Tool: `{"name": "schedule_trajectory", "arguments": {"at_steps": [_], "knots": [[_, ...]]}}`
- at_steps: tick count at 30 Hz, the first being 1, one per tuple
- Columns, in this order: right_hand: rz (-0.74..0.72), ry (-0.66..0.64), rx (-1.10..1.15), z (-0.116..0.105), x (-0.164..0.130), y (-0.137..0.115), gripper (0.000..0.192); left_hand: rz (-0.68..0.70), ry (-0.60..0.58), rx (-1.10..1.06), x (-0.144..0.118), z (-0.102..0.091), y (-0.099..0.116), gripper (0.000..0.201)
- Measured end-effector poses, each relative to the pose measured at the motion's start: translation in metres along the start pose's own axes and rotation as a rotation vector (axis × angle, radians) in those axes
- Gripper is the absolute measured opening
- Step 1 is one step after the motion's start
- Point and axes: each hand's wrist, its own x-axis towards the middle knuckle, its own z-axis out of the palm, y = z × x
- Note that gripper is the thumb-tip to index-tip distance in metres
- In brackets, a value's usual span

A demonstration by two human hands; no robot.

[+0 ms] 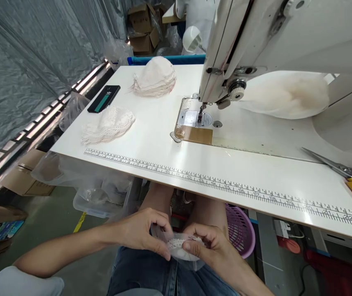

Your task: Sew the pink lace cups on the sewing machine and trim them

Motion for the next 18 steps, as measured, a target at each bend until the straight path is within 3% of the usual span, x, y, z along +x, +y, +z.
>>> {"name": "schedule_trajectory", "arguments": {"at_steps": [6, 18], "knots": [[-0.017, 0.033, -0.071, 0.0001, 0.0011, -0.0024, 0.025, 0.021, 0.091, 0.032, 0.0033, 0.0051, -0.0003, 0.016], [-0.031, 0.014, -0.147, 0.0001, 0.0034, 0.0044, 0.026, -0.039, 0.025, -0.072, -0.004, -0.0042, -0.0073, 0.021]]}}
